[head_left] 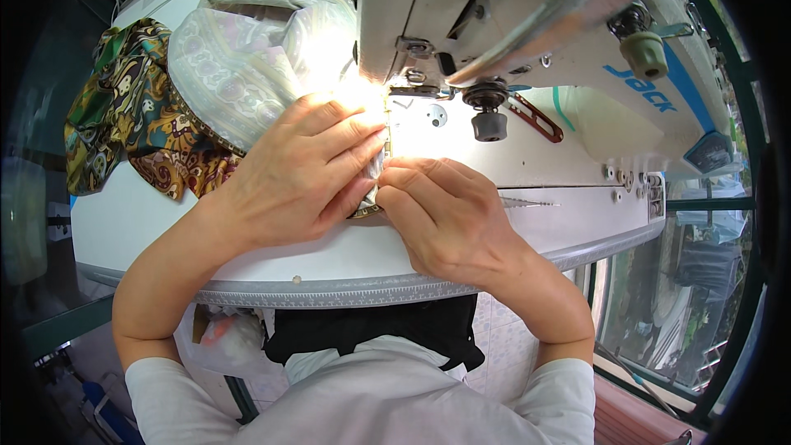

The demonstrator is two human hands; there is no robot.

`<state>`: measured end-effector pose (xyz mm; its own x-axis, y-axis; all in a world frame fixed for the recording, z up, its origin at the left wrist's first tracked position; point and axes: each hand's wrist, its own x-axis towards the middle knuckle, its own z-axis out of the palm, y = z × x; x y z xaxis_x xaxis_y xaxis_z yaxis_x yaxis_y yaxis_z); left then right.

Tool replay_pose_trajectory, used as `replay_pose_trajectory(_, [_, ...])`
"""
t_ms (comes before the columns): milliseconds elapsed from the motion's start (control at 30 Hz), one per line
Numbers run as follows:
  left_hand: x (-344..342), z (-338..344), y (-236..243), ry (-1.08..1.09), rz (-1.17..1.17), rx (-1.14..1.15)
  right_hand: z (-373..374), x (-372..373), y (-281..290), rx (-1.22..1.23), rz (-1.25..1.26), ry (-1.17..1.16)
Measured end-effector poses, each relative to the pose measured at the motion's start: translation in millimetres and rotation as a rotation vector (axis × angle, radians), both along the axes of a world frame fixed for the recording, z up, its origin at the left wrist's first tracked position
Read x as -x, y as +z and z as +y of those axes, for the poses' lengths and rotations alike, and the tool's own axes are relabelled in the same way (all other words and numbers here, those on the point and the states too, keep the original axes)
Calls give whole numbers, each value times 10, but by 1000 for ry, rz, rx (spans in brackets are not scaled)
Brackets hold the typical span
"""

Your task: The person sews a decorative border onto a piece of patterned fabric using a sewing machine. They then trim the excess fabric with scissors and iron the seam flat on an ironing board. Finally, the person folds the finished fabric item.

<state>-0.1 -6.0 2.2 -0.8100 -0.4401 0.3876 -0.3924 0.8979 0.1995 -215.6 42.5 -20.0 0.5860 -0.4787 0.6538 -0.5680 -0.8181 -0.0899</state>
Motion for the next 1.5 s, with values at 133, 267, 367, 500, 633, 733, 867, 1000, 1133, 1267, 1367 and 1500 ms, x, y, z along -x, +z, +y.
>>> replay_pose_trajectory(133, [-17, -8, -32, -13, 12, -37, 6, -3, 26, -11, 22, -5])
replay_pose_trajectory(267, [-14, -1, -29, -3, 8, -53, 60, 24, 90, -120, 71, -19])
replay_pose_trajectory(367, [-10, 1, -25, -5, 12, -52, 1, 13, 28, -1, 37, -2])
replay_pose_trajectory(500, [-16, 0, -27, -3, 20, -49, -3, 3, 32, -9, 35, -2])
replay_pose_trajectory(633, [-15, -11, -42, -3, 33, -37, -12, -3, 44, -17, 26, 1])
replay_pose_trajectory(733, [-22, -6, -56, 2, 41, -66, -26, -7, 21, -5, 15, 3])
replay_pose_trajectory(867, [-21, -10, -58, 3, 60, -48, -24, -8, 27, -18, 30, -2])
replay_pose_trajectory(1000, [-19, -26, -69, -1, 79, -53, -28, -4, 16, -12, 34, -6])
replay_pose_trajectory(1133, [-24, -36, -65, -1, 95, -45, -46, -14, 20, -19, 17, 1])
replay_pose_trajectory(1267, [-26, -38, -74, 16, 67, -59, -52, -20, 32, -29, 4, -6])
replay_pose_trajectory(1367, [-23, -44, -66, 16, 64, -51, -46, -19, 64, -55, 22, -6])
replay_pose_trajectory(1500, [-13, -51, -61, 21, 54, -53, -59, -22, 45, -45, -1, -8])
